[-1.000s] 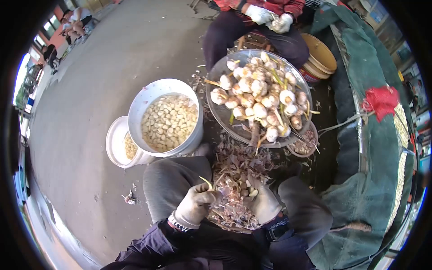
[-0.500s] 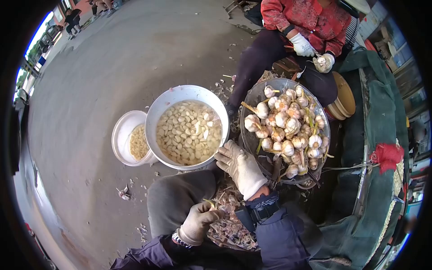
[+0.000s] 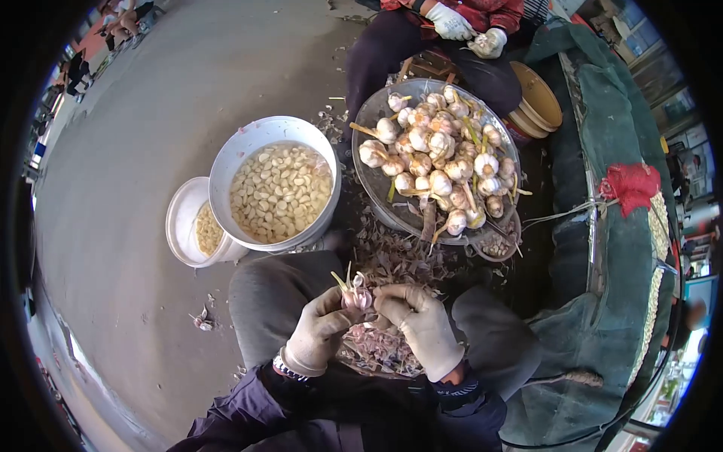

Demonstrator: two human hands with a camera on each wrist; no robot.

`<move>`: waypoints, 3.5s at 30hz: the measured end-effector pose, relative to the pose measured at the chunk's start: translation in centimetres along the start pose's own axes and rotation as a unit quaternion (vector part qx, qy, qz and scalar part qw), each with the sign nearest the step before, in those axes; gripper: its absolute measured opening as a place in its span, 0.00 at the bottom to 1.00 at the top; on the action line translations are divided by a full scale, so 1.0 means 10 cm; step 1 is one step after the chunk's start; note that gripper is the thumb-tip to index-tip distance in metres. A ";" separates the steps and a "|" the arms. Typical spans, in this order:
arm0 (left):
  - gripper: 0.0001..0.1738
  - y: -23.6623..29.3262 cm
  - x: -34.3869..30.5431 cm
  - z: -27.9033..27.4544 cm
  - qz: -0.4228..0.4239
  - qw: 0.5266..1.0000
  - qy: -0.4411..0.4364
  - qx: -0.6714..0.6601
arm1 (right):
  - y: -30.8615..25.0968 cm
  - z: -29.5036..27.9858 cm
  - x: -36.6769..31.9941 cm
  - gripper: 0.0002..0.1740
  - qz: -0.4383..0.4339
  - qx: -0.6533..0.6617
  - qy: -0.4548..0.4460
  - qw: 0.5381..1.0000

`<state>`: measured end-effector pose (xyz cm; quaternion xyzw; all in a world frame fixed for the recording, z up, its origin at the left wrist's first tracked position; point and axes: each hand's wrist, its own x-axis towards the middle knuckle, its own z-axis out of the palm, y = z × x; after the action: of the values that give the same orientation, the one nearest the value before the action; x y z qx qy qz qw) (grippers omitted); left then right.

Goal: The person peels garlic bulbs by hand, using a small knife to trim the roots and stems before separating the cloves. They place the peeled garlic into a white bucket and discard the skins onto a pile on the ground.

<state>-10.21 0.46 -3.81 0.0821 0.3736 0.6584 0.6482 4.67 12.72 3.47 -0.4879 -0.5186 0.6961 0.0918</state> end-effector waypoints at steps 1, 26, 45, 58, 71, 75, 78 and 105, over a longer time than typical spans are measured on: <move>0.26 0.01 -0.03 0.06 -0.015 1.000 0.009 0.015 | 0.03 0.03 -0.05 0.14 -0.011 0.014 0.019 1.000; 0.25 -0.61 -0.35 0.76 0.205 0.762 -0.011 0.614 | 0.81 -0.38 -0.77 0.15 -0.172 -0.075 0.162 0.969; 0.27 -0.68 -0.43 0.81 0.208 0.677 -0.081 0.701 | 0.96 -0.67 -1.01 0.20 -0.235 -0.067 0.046 0.969; 0.29 -0.70 -0.56 0.79 0.319 0.610 -0.121 0.715 | 1.03 -0.69 -1.11 0.28 -0.097 -0.006 -0.026 0.995; 0.22 -0.68 -0.59 0.78 0.324 0.632 -0.100 0.696 | 0.66 -0.74 -1.23 0.14 -0.237 -0.204 -0.057 0.948; 0.22 -0.58 -0.66 0.95 0.303 0.645 -0.105 0.693 | 0.66 -0.82 -1.30 0.16 -0.195 -0.194 -0.057 0.960; 0.25 -0.57 -0.62 0.94 0.274 0.647 -0.152 0.696 | 0.76 -0.85 -1.38 0.17 -0.165 -0.129 -0.062 0.976; 0.16 -0.49 -0.55 0.94 0.115 0.873 -0.264 0.393 | 0.87 -0.85 -1.49 0.14 -0.103 0.159 -0.086 0.978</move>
<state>0.05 -1.49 2.01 0.5433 0.4045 0.4807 0.5569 22.07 4.81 5.23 -0.3492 -0.4551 0.7958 0.1942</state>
